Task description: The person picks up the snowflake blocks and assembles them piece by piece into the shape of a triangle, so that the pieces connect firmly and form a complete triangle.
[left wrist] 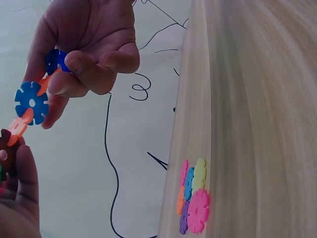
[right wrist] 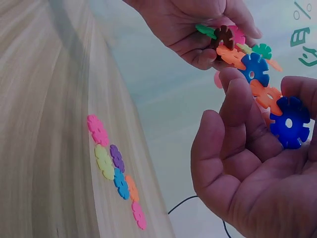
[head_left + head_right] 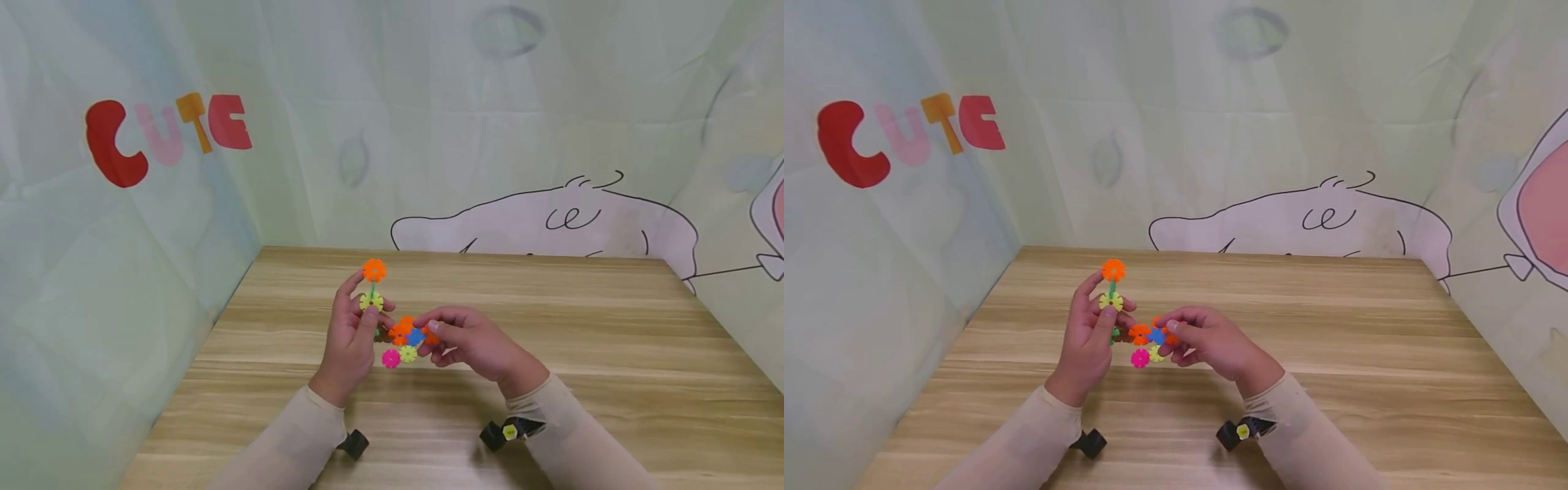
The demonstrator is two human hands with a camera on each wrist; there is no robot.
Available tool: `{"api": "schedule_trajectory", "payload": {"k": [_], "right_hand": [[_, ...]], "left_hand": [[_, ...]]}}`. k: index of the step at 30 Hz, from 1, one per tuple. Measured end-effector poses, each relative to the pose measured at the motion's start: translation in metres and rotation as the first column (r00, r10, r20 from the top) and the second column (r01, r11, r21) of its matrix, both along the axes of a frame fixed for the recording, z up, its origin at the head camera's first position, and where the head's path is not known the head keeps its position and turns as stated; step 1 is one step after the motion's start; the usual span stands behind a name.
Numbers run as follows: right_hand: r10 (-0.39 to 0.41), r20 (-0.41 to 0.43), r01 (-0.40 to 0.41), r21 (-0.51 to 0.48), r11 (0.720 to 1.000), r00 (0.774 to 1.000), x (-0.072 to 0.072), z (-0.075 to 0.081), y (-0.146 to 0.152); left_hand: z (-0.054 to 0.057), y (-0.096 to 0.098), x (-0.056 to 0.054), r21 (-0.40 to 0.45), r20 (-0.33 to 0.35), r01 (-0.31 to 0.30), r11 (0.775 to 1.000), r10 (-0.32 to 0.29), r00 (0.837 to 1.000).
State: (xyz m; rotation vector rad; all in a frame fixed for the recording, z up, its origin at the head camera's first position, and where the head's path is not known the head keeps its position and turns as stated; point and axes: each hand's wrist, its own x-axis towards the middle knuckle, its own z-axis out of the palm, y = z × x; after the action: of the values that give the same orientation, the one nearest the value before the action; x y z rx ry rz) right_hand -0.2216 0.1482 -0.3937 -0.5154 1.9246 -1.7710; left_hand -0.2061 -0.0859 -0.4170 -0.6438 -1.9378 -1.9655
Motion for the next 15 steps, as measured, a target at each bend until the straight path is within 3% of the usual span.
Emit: {"api": "schedule_trajectory", "payload": {"k": [5, 11, 15], "right_hand": [[0.017, 0.019, -0.017, 0.002, 1.0, 1.0, 0.0021, 0.0012, -0.0025], [0.003, 0.034, -0.006, 0.069, 0.998, 0.999, 0.0024, 0.0026, -0.0021], [-0.024, -0.025, 0.027, 0.143, 0.989, 0.999, -0.0006, 0.0013, 0.0013]], "left_hand": [[0.0024, 0.0011, 0.0018, 0.006, 0.053, -0.041, 0.999, 0.04, 0.998], [0.0042, 0.0022, 0.0033, 0.025, 0.128, -0.072, 0.997, 0.069, 0.989], [0.0051, 0.0018, 0.0034, 0.023, 0.157, -0.097, 0.995, 0.092, 0.983]]}}
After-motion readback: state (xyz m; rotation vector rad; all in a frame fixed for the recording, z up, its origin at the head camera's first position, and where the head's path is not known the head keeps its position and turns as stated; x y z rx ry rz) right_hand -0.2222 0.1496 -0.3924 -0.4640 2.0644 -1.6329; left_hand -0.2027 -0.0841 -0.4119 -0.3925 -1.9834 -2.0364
